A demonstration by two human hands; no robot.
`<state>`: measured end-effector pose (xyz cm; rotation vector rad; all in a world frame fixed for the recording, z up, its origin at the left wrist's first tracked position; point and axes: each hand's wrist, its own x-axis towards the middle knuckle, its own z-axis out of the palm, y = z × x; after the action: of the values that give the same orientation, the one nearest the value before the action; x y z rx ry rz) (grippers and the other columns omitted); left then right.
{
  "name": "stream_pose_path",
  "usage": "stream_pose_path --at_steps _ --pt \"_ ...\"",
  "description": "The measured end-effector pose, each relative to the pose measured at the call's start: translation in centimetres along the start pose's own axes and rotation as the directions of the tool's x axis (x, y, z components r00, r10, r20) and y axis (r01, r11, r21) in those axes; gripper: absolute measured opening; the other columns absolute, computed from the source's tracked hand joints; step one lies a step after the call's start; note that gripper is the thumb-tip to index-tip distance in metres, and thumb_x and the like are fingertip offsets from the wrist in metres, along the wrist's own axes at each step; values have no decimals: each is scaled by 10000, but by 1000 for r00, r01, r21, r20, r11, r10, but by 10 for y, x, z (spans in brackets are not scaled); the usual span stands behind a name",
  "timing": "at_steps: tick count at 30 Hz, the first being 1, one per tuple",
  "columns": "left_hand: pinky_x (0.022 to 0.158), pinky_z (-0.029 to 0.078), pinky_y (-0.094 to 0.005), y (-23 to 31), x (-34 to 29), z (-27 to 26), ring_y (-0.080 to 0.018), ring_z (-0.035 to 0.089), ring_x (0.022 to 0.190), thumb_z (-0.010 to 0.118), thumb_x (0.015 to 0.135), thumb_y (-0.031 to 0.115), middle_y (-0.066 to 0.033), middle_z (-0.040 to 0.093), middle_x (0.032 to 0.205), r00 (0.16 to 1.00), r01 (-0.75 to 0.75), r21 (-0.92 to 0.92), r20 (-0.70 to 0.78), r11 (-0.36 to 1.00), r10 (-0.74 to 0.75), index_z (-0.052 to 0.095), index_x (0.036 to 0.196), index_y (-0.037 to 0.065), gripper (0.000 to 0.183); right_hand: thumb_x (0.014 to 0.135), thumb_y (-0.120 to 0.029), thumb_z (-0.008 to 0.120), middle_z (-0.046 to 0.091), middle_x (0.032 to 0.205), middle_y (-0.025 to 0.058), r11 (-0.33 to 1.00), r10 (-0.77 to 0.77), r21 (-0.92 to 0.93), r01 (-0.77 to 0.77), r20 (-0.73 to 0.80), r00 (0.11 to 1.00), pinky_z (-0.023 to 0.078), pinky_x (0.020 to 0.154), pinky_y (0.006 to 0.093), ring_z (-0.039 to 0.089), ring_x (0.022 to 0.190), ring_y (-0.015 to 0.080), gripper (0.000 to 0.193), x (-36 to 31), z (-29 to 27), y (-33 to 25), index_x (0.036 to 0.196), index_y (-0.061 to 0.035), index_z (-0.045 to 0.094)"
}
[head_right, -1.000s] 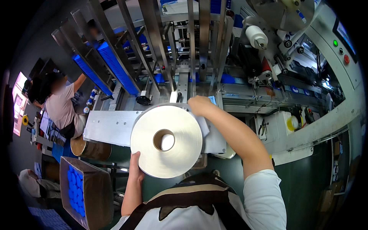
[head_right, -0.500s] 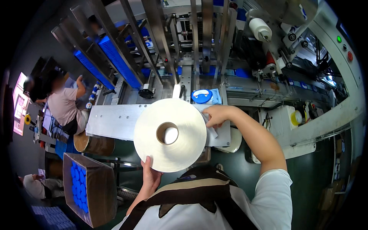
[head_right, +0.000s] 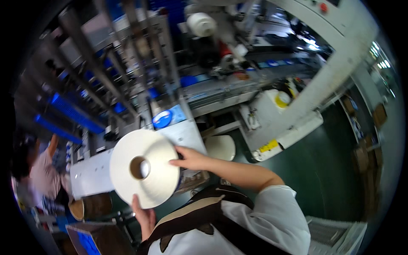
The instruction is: The person handles a roll of stickers featuring a blue cartoon character, peeling off individual labels and applying them to a white circular object. They then pick up blue plastic caps from a cardboard box and place them into a vertical blue rack on a machine.
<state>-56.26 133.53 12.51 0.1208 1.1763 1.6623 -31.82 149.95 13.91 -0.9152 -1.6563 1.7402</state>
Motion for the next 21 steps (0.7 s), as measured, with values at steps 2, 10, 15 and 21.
stream_pose_path --at_steps 2,10,15,21 --pt "1072 321 -441 5 1 -1 -264 422 1269 448 960 418 -99 427 1387 1000 8 -54 -15 999 -9 319 1412 91 572 890 -287 649 591 1217 172 980 154 -129 -152 4 988 433 969 331 560 1120 213 581 -1 -24 11 1346 9 446" --pt "849 393 -508 -25 -18 -20 -286 400 1241 434 746 823 -71 364 1415 941 -31 -30 -337 999 19 338 1389 217 889 755 -122 647 583 1139 248 589 -252 -386 -710 -923 292 431 966 392 570 1051 357 545 -97 -324 114 1242 72 494" --pt "887 442 -438 -100 -36 -90 -255 561 1038 686 802 411 -118 606 1030 812 345 -15 -497 939 -306 596 1094 43 478 778 -76 575 549 1180 249 106 -517 -409 -906 -801 301 350 1044 430 489 1178 360 479 -156 -431 164 1231 59 495" --pt "698 510 -314 -142 -66 -46 -155 594 809 601 924 191 -50 619 956 988 132 533 -140 836 -66 576 1040 57 179 860 -111 510 629 1122 196 150 -56 -247 -957 -969 241 279 1089 457 590 1085 322 280 -131 -459 145 1106 9 565"
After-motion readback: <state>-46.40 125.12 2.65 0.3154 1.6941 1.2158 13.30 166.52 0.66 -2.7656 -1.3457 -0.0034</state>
